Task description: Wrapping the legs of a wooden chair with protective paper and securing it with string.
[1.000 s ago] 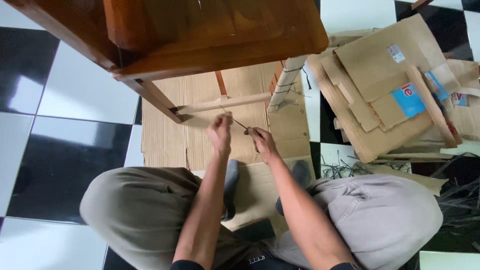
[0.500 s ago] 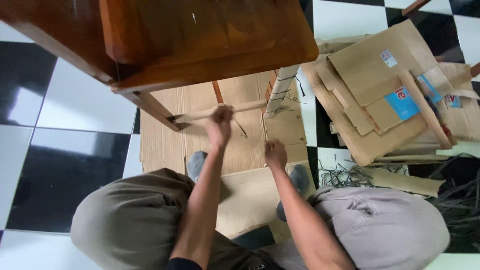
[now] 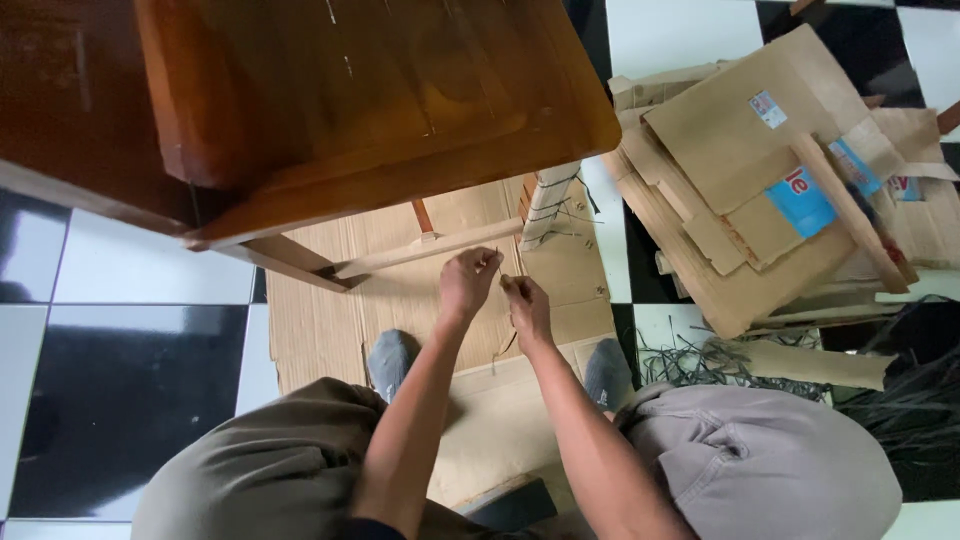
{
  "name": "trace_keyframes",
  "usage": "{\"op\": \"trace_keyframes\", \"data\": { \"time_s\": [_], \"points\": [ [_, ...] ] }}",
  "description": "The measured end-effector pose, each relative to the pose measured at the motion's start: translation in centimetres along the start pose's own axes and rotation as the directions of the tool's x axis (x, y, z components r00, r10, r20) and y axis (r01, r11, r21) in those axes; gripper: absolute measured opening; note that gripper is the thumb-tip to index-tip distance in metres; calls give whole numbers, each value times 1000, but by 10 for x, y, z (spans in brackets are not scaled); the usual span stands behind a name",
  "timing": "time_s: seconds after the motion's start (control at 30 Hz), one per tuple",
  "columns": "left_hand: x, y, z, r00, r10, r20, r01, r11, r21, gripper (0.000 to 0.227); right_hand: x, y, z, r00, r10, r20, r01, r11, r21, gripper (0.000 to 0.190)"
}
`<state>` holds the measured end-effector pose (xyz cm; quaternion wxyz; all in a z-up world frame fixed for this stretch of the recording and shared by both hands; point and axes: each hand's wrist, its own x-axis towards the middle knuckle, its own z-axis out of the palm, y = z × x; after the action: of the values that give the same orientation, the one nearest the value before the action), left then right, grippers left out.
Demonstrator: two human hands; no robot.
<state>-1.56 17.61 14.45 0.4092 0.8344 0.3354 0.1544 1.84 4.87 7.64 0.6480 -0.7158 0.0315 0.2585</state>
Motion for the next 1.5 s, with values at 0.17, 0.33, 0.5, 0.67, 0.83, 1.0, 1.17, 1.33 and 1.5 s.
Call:
{"op": "trace_keyframes", "data": {
  "time_s": [0.17, 0.33, 0.5, 0.67, 0.83, 1.0, 1.17, 1.33, 1.5],
  "points": [
    [38, -15, 9, 968, 249, 27, -250, 954, 165, 16, 13, 17, -17, 983, 136, -121, -117, 982, 150, 21],
    [70, -32, 27, 916, 233, 327, -325, 907, 266, 50, 69, 81, -24, 943, 260, -206, -254, 966, 57, 15],
    [83, -65, 47, 873, 275, 403, -445, 787, 427, 33, 72, 31, -5, 950, 263, -169, -261, 965, 34, 17],
    [94, -84, 65, 880, 200, 431, -415, 765, 492, 27, 80, -6, 23, 947, 303, -109, -291, 950, 116, 21],
    [95, -62, 59, 894, 33, 446, -291, 800, 524, 33, 69, -39, 31, 915, 384, 124, -401, 824, 401, 14],
    [89, -64, 53, 910, 154, 385, -306, 875, 375, 33, 71, -34, 31, 895, 390, 216, -442, 709, 550, 12],
    [88, -51, 45, 928, 85, 362, -204, 931, 303, 35, 90, -24, 33, 885, 346, 313, -466, 656, 593, 22],
    [95, -60, 63, 968, 60, 244, -115, 969, 219, 32, 102, 0, 33, 858, 351, 376, -513, 631, 582, 23],
    [98, -48, 53, 968, 24, 248, -87, 965, 246, 23, 86, -27, 32, 857, 354, 375, -513, 652, 558, 25]
  ]
}}
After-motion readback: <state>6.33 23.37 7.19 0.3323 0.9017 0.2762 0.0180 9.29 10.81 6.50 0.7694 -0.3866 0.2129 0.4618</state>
